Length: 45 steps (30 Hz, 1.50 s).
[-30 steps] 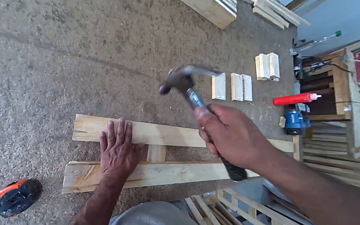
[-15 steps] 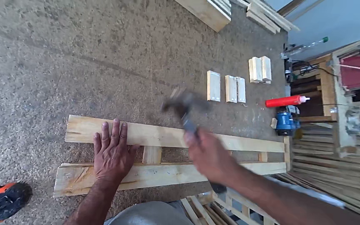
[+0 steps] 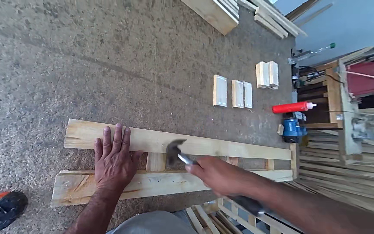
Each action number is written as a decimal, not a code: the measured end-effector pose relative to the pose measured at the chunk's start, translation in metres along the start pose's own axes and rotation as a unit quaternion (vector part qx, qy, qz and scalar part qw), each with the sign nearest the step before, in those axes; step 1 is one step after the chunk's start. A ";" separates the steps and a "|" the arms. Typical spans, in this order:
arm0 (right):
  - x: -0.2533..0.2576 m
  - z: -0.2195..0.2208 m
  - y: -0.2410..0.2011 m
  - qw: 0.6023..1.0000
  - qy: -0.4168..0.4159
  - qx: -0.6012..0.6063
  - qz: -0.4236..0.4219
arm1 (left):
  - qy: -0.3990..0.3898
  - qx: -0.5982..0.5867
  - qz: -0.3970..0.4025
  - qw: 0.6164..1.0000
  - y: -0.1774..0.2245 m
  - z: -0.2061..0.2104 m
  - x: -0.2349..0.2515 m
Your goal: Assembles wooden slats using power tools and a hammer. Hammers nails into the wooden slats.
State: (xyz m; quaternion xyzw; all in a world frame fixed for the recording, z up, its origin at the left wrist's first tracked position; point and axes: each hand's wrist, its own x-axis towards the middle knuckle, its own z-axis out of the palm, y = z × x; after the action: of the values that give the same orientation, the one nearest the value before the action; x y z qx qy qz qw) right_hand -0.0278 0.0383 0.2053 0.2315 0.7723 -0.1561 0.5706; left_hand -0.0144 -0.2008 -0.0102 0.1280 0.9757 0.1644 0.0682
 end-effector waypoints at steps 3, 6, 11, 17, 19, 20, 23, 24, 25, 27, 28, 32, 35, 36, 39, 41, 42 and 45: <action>-0.030 -0.019 -0.010 0.999 -0.030 -0.021 -0.001 | -0.012 -0.001 -0.005 1.000 0.000 -0.001 -0.003; -0.048 -0.030 -0.017 0.964 0.219 0.104 -0.111 | -0.011 0.005 0.002 1.000 0.000 0.000 -0.002; 0.020 0.048 0.019 0.889 0.359 0.172 -0.225 | -0.004 0.013 0.000 1.000 -0.002 0.001 -0.002; 0.030 0.091 0.052 0.970 0.201 0.075 -0.111 | -0.004 0.020 -0.004 1.000 0.000 0.001 -0.002; 0.009 0.071 0.041 0.915 0.318 0.135 -0.206 | -0.010 0.025 -0.002 1.000 0.002 -0.001 0.001; -0.001 0.063 0.035 0.867 0.383 0.175 -0.267 | -0.011 0.028 -0.005 1.000 0.002 -0.001 0.001; -0.007 0.063 0.024 0.701 0.487 0.307 -0.422 | -0.012 0.036 -0.002 0.999 0.002 -0.001 -0.001; 0.007 0.076 0.027 0.687 0.486 0.328 -0.429 | -0.011 0.039 -0.002 0.999 0.002 -0.001 -0.001; 0.025 0.095 0.035 0.724 0.474 0.310 -0.395 | -0.009 0.040 -0.001 0.999 0.002 -0.001 -0.001; 0.052 0.117 0.050 0.890 0.351 0.182 -0.229 | -0.008 0.042 -0.003 0.999 0.002 -0.001 -0.001; 0.056 0.116 0.049 0.941 0.270 0.129 -0.155 | -0.012 0.043 -0.005 0.999 0.003 -0.001 -0.003; 0.015 0.078 0.032 0.914 0.325 0.139 -0.197 | -0.030 0.053 -0.007 0.998 0.004 -0.005 -0.001; -0.021 0.058 0.016 0.750 0.476 0.265 -0.375 | -0.039 0.061 -0.010 0.997 0.007 -0.008 0.001; -0.024 0.057 0.008 0.692 0.489 0.310 -0.430 | -0.042 0.063 -0.011 0.997 0.007 -0.008 0.001; 0.024 0.099 0.013 0.719 0.473 0.296 -0.413 | -0.046 0.064 -0.012 0.997 0.007 -0.010 0.001; 0.049 0.120 0.025 0.901 0.316 0.194 -0.224 | -0.040 0.059 -0.011 0.997 0.007 -0.008 0.001; 0.051 0.118 0.023 0.944 0.243 0.166 -0.147 | -0.040 0.058 -0.010 0.997 0.007 -0.008 0.001; 0.020 0.091 0.016 0.928 0.291 0.177 -0.151 | -0.043 0.064 -0.014 0.997 0.006 -0.009 0.001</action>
State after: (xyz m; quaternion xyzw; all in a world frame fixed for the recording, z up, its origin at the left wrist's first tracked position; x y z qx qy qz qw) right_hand 0.0492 0.0097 0.1594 0.2440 0.8902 -0.3004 0.2405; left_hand -0.0159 -0.1976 -0.0004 0.1253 0.9821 0.0947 0.1038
